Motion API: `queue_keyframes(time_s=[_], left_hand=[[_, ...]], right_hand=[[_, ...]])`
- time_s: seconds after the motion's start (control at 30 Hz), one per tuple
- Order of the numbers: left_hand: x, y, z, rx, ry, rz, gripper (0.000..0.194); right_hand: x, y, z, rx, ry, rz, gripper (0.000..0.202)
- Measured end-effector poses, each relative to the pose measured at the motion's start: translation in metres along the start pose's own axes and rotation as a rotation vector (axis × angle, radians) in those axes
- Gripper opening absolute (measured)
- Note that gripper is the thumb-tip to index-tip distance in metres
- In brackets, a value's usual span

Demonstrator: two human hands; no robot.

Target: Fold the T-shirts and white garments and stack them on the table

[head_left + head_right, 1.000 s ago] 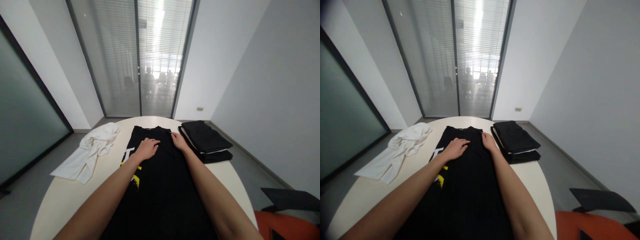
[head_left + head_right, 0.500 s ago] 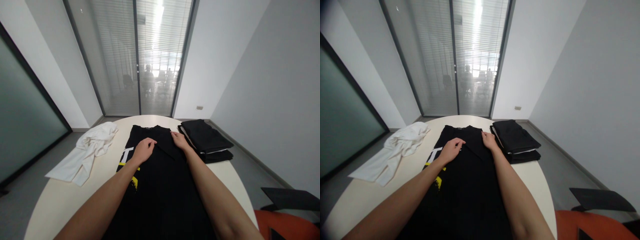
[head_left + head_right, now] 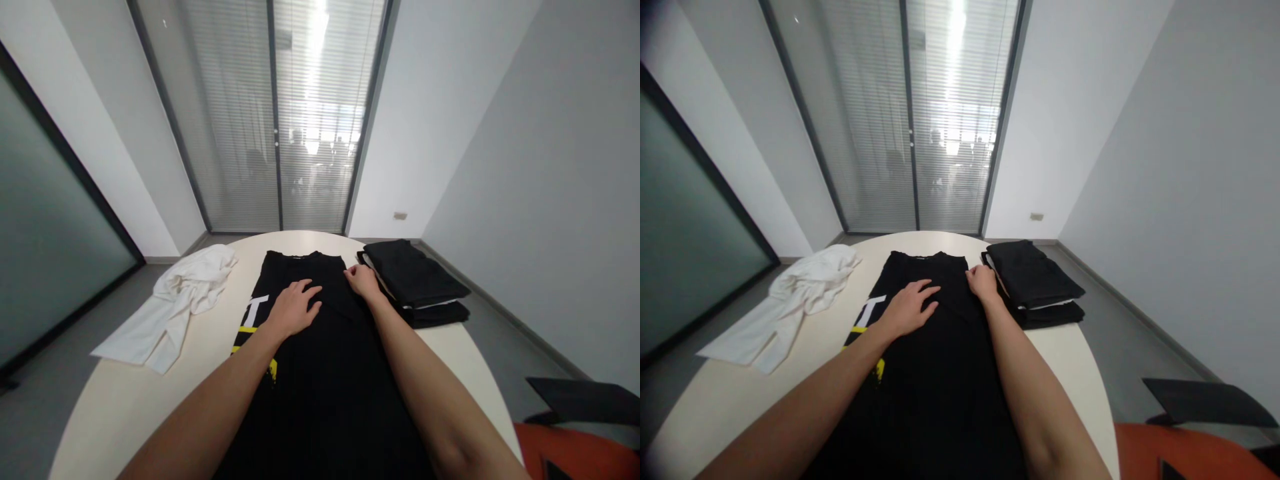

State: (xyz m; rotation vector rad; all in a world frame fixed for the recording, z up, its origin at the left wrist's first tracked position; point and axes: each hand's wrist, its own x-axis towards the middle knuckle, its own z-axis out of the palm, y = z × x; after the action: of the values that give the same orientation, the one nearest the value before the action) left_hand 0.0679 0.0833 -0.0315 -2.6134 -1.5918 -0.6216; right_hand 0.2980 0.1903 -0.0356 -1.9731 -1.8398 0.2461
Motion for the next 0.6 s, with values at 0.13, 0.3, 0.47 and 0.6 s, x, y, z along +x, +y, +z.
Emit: queue_keyframes(time_s=[0.13, 0.3, 0.47, 0.6], left_hand=[[0.0, 0.0, 0.0, 0.03, -0.025, -0.001, 0.046], [0.0, 0.0, 0.0, 0.044, -0.052, 0.002, 0.047], [0.001, -0.001, 0.002, 0.055, -0.089, -0.008, 0.05], [0.001, -0.002, 0.003, 0.044, -0.104, -0.016, 0.054]], right_hand=[[0.0, -0.001, -0.003, 0.009, -0.007, 0.041, 0.028], [-0.002, 0.0, -0.013, 0.043, -0.057, 0.055, 0.036], [-0.005, -0.001, -0.037, -0.038, -0.375, 0.059, 0.048], [-0.009, -0.002, -0.05, -0.061, -0.605, 0.089, 0.046]])
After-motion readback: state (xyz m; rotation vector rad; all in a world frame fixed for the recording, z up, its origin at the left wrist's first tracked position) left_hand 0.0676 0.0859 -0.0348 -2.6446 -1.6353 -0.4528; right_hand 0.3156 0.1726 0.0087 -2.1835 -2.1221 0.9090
